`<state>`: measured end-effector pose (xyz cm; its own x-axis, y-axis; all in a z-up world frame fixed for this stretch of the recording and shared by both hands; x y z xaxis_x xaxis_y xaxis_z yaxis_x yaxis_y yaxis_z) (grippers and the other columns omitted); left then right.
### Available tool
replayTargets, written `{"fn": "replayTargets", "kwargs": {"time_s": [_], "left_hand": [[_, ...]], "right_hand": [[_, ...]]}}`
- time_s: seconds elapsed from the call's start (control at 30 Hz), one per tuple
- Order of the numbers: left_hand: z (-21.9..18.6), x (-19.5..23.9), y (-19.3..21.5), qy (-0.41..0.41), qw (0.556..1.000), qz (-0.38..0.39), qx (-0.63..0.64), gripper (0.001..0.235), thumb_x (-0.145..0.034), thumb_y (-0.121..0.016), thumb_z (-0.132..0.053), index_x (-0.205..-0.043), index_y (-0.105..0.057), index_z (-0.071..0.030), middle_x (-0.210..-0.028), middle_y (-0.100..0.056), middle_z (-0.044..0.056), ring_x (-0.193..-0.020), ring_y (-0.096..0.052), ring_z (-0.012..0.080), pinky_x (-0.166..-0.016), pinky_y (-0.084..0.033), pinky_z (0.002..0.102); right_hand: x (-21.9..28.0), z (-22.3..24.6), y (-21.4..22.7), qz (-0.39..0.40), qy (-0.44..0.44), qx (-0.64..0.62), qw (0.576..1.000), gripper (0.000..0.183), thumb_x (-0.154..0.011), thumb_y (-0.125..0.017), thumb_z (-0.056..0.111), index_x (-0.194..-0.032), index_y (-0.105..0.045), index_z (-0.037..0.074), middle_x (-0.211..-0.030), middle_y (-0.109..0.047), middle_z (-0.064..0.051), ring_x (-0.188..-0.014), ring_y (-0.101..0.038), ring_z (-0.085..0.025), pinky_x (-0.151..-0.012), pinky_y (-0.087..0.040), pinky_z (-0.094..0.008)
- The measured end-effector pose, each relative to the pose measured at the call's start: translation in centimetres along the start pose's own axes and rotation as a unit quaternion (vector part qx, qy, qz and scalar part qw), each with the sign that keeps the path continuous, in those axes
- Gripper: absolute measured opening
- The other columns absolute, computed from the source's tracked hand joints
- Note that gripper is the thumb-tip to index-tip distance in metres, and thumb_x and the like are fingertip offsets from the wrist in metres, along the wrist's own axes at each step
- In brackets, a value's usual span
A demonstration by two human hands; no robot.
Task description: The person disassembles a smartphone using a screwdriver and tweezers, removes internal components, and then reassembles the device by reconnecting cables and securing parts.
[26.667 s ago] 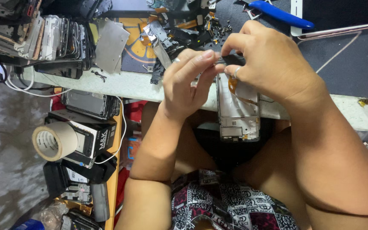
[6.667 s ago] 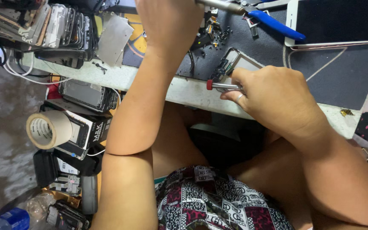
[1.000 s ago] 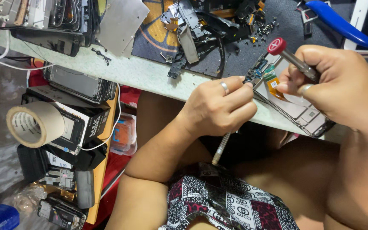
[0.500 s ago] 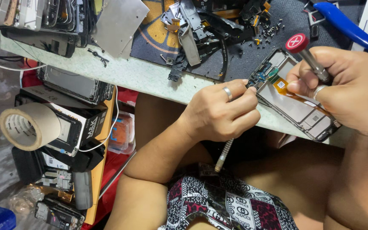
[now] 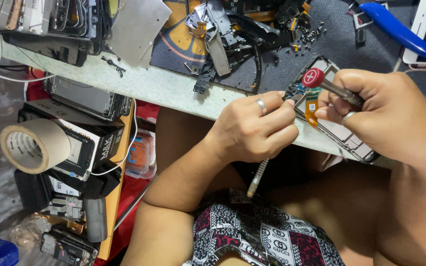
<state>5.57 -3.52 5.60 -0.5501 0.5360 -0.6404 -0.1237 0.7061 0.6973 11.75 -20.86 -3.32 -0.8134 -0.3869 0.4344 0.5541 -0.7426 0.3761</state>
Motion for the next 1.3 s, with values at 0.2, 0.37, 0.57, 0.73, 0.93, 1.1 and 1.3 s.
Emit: {"fn": "replayTargets", "kwargs": {"time_s": [0.2, 0.37, 0.57, 0.73, 0.93, 1.1, 1.3], "left_hand": [[0.0, 0.0, -0.1, 0.003, 1.0, 0.002, -0.005, 0.013, -0.08, -0.067, -0.009, -0.086, -0.057, -0.005, -0.1, -0.062, 0.009, -0.094, -0.066, 0.0248, -0.082, -0.059, 0.035], [0.1, 0.0, -0.1, 0.011, 1.0, 0.002, 0.001, 0.012, -0.085, -0.069, -0.008, -0.086, -0.058, -0.004, -0.1, -0.061, 0.009, -0.097, -0.068, 0.0258, -0.079, -0.058, 0.035], [0.0, 0.0, -0.2, 0.012, 1.0, 0.007, 0.002, 0.016, -0.086, -0.072, -0.01, -0.086, -0.057, -0.004, -0.101, -0.063, 0.009, -0.098, -0.068, 0.0271, -0.081, -0.06, 0.036], [0.0, 0.1, -0.6, 0.009, 1.0, 0.012, 0.004, 0.015, -0.088, -0.073, -0.008, -0.087, -0.058, -0.004, -0.101, -0.064, 0.009, -0.095, -0.068, 0.0269, -0.092, -0.062, 0.038], [-0.2, 0.2, -0.7, 0.013, 1.0, 0.002, -0.004, 0.014, -0.085, -0.073, -0.007, -0.087, -0.06, -0.003, -0.105, -0.066, 0.011, -0.093, -0.069, 0.0281, -0.09, -0.061, 0.037], [-0.3, 0.3, -0.8, 0.006, 1.0, -0.001, -0.005, 0.014, -0.084, -0.073, -0.008, -0.087, -0.061, -0.003, -0.104, -0.066, 0.012, -0.091, -0.068, 0.0278, -0.091, -0.061, 0.037], [-0.8, -0.2, -0.1, 0.003, 1.0, -0.011, -0.023, 0.014, -0.084, -0.073, -0.006, -0.083, -0.059, -0.005, -0.101, -0.066, 0.01, -0.092, -0.069, 0.0271, -0.088, -0.06, 0.036]], "right_hand": [[-0.1, 1.0, 0.0, 0.029, 0.02, -0.022, 0.999, 0.022, -0.084, -0.062, -0.014, -0.099, -0.07, 0.0, -0.086, -0.07, -0.004, -0.083, -0.064, -0.006, -0.07, -0.052, -0.023], [-0.1, 3.0, 0.7, -0.018, 0.03, 0.053, 0.998, 0.026, -0.087, -0.06, -0.011, -0.105, -0.072, 0.003, -0.092, -0.075, -0.004, -0.086, -0.066, -0.005, -0.073, -0.053, -0.023], [-0.1, 4.0, 0.6, -0.049, 0.041, 0.059, 0.996, 0.015, -0.09, -0.072, -0.001, -0.105, -0.071, 0.002, -0.089, -0.076, -0.006, -0.081, -0.067, -0.008, -0.07, -0.054, -0.023], [0.1, 3.3, 0.8, -0.066, 0.06, 0.062, 0.994, 0.018, -0.084, -0.064, -0.012, -0.097, -0.067, 0.0, -0.087, -0.075, -0.007, -0.081, -0.067, -0.009, -0.071, -0.052, -0.025], [-0.5, 2.2, 1.5, -0.039, 0.047, -0.124, 0.99, 0.018, -0.084, -0.061, -0.013, -0.095, -0.061, 0.002, -0.091, -0.069, -0.004, -0.089, -0.072, -0.012, -0.08, -0.06, -0.027], [-0.3, 2.9, 2.4, -0.046, 0.081, -0.136, 0.986, 0.016, -0.089, -0.066, -0.011, -0.099, -0.061, 0.001, -0.095, -0.07, -0.008, -0.091, -0.072, -0.015, -0.082, -0.06, -0.027], [1.5, 6.7, 4.3, -0.145, 0.129, -0.131, 0.972, 0.019, -0.086, -0.067, -0.013, -0.093, -0.059, 0.003, -0.093, -0.068, -0.005, -0.089, -0.071, -0.01, -0.085, -0.06, -0.025]]}}
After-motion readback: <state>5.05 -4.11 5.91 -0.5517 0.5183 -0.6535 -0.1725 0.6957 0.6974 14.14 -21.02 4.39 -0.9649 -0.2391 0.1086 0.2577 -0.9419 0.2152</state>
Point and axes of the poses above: each hand's wrist, its own x-axis away from the middle knuckle, its own y-axis out of the back of the hand, z = x × y, the point moved 9 cm from there along -x, towards the middle knuckle
